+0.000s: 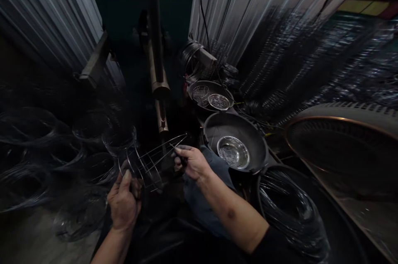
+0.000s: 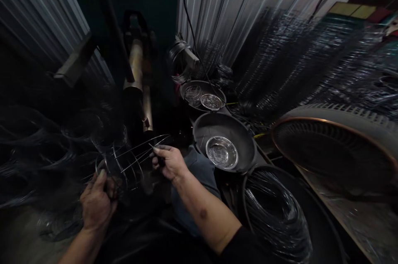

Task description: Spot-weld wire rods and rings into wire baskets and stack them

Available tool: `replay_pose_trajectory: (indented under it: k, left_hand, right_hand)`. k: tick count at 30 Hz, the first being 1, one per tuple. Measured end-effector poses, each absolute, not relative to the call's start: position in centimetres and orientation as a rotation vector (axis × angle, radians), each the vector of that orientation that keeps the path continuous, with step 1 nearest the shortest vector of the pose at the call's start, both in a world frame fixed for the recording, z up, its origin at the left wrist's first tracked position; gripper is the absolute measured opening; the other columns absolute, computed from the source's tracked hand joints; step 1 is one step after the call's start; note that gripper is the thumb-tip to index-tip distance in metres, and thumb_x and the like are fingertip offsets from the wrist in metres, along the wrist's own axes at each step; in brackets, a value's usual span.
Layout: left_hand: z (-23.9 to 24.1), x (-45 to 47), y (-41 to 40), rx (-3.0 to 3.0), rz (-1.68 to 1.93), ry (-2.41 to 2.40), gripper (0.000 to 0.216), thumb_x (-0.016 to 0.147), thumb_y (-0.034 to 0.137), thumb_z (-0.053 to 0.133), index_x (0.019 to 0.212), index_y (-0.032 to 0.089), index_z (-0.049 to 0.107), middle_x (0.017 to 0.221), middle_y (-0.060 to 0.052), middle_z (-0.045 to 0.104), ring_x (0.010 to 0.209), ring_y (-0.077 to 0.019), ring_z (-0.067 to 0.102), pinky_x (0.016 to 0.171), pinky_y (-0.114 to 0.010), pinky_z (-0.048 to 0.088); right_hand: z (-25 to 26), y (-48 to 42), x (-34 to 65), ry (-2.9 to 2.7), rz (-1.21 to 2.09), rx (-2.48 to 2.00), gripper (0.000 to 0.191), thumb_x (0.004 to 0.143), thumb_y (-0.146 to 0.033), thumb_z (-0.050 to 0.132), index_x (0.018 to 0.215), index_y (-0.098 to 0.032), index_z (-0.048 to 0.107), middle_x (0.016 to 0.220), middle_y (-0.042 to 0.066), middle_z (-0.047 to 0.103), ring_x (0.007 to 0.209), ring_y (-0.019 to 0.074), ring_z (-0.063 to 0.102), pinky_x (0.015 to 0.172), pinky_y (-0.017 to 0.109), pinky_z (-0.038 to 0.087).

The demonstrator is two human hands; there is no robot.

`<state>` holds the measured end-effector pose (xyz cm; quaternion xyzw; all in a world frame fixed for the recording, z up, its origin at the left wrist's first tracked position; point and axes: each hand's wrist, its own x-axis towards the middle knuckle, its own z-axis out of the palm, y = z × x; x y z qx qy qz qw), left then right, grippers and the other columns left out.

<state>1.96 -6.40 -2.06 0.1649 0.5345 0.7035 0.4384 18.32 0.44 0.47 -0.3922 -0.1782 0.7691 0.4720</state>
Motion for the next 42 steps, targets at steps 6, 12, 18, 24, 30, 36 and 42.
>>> replay_pose_trajectory:
  k: [6,12,18,24,30,36,42]
  left_hand:
    - [-3.0,1.0,-5.9,0.349,1.744,1.355,0.031,0.071,0.036,0.073,0.095,0.017,0.068,0.046,0.008,0.038,0.038,-0.0060,0.034,0.039,-0.018,0.032]
    - [-2.5,0.5,-4.4,0.357,1.754,1.383,0.041,0.069,0.035,0.075,0.106,0.018,0.068,0.046,0.008,0.036,0.038,-0.0054,0.031,0.036,-0.016,0.028]
    - [-1.2,0.1,-2.3,0.346,1.725,1.387,0.039,0.070,0.035,0.075,0.104,0.017,0.067,0.047,0.009,0.033,0.039,-0.0044,0.028,0.037,-0.015,0.028]
    - [-0.2,-0.2,-0.5,0.410,1.735,1.345,0.024,0.071,0.035,0.074,0.078,0.015,0.061,0.044,0.009,0.029,0.036,-0.0047,0.024,0.034,-0.017,0.022]
    - [0.1,-0.4,0.0,0.407,1.686,1.382,0.032,0.072,0.038,0.073,0.066,0.016,0.051,0.043,0.009,0.031,0.037,-0.0050,0.028,0.037,-0.017,0.026]
    - [0.2,-0.4,0.0,0.479,1.704,1.419,0.029,0.075,0.035,0.069,0.095,0.015,0.066,0.043,0.009,0.034,0.038,-0.0059,0.028,0.039,-0.017,0.031]
    - [1.1,-0.2,-0.2,0.472,1.677,1.523,0.025,0.074,0.038,0.068,0.074,0.015,0.060,0.044,0.007,0.037,0.038,-0.0065,0.032,0.039,-0.018,0.034]
  right_hand:
    - [0.1,0.9,16.9,-0.351,1.838,-0.881,0.024,0.055,-0.016,0.081,0.066,-0.011,0.061,0.056,0.002,0.063,0.039,0.0047,0.044,0.037,0.017,0.030]
    - [0.0,1.6,15.4,-0.355,1.748,-0.845,0.026,0.052,-0.019,0.081,0.064,-0.012,0.060,0.054,0.001,0.061,0.037,0.0040,0.040,0.036,0.018,0.026]
    - [1.0,3.5,14.7,-0.354,1.675,-0.849,0.024,0.052,-0.017,0.080,0.064,-0.013,0.059,0.053,-0.001,0.059,0.038,0.0040,0.040,0.037,0.018,0.025]
    - [1.6,5.4,14.1,-0.354,1.653,-0.853,0.021,0.057,-0.015,0.077,0.068,-0.013,0.059,0.057,-0.001,0.060,0.039,0.0034,0.038,0.038,0.019,0.025]
    - [1.6,6.1,13.8,-0.315,1.645,-0.834,0.020,0.061,-0.011,0.074,0.069,-0.014,0.057,0.056,-0.003,0.057,0.040,0.0038,0.038,0.039,0.019,0.026]
    - [1.8,6.1,13.7,-0.299,1.638,-0.837,0.015,0.063,-0.010,0.071,0.066,-0.014,0.057,0.055,-0.001,0.058,0.041,0.0039,0.037,0.039,0.018,0.026]
    - [1.5,5.6,13.3,-0.312,1.667,-0.814,0.013,0.066,-0.013,0.072,0.073,-0.014,0.061,0.058,-0.002,0.060,0.041,0.0040,0.040,0.040,0.018,0.029]
